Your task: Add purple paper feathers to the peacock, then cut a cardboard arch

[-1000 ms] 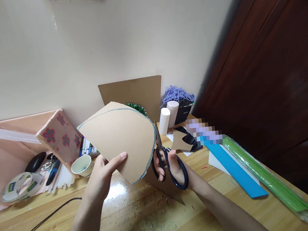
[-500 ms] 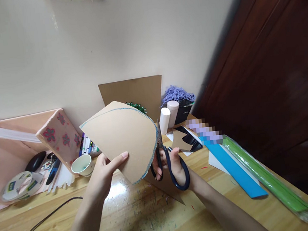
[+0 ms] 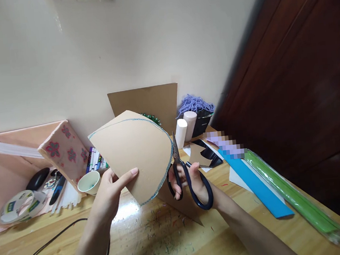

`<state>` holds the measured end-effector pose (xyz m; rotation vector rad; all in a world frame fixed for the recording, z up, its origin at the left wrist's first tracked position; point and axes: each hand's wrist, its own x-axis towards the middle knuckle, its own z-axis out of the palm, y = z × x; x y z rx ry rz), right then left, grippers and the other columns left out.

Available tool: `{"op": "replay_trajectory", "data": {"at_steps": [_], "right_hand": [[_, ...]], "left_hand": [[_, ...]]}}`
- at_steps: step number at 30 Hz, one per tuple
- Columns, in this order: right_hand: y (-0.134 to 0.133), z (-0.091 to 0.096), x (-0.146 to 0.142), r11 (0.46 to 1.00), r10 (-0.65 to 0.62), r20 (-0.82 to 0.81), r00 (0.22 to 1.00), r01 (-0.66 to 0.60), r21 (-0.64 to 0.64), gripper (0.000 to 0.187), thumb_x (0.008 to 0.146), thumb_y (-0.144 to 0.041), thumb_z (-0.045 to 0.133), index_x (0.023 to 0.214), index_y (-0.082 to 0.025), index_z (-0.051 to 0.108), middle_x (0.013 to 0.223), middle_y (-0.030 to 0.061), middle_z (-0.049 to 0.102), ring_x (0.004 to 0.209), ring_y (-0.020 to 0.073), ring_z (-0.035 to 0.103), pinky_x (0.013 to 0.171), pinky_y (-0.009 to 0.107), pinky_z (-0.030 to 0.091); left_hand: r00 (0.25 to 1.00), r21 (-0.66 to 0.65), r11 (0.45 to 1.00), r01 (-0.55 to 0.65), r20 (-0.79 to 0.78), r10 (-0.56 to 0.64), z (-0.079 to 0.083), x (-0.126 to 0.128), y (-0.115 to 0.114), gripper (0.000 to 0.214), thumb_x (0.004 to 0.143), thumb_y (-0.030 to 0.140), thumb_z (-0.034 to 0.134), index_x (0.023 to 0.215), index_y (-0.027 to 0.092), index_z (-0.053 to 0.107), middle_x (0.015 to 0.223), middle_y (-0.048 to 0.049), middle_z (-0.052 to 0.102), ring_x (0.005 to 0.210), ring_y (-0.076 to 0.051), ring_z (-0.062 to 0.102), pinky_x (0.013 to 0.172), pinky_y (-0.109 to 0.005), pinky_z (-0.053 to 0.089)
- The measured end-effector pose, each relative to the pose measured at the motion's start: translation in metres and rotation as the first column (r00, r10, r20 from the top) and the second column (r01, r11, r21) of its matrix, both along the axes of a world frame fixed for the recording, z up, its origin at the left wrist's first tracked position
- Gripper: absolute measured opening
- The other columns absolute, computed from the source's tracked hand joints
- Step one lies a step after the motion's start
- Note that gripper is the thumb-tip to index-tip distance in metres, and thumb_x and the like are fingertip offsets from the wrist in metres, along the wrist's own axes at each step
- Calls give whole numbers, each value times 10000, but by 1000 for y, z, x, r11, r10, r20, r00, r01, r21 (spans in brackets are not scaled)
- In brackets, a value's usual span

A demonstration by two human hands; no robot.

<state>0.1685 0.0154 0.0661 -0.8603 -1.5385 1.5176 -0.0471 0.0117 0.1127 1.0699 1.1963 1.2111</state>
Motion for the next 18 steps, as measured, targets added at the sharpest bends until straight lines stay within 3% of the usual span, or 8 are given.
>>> {"op": "replay_trajectory", "data": {"at_steps": [10, 18], "right_hand": [[0, -7, 0, 996, -80, 52, 995, 79, 31, 729, 650, -870, 185, 750, -189, 427, 513, -58, 406, 416, 96, 462, 440, 229, 397], [-1, -5, 0, 992, -120, 136, 983, 112, 64, 635, 706, -815, 333, 725, -187, 430, 515, -66, 391, 392, 77, 434, 387, 200, 358]], "left_hand": [[1000, 11, 1000, 7, 5, -7, 0, 0, 0, 523, 624, 358, 755, 1073, 113, 647, 1036, -132, 698, 951, -285, 648, 834, -352, 509], [997, 12, 997, -78, -6, 78, -1, -7, 4, 492, 588, 349, 768, 1008, 116, 660, 965, -121, 715, 978, -305, 640, 797, -346, 517]]}}
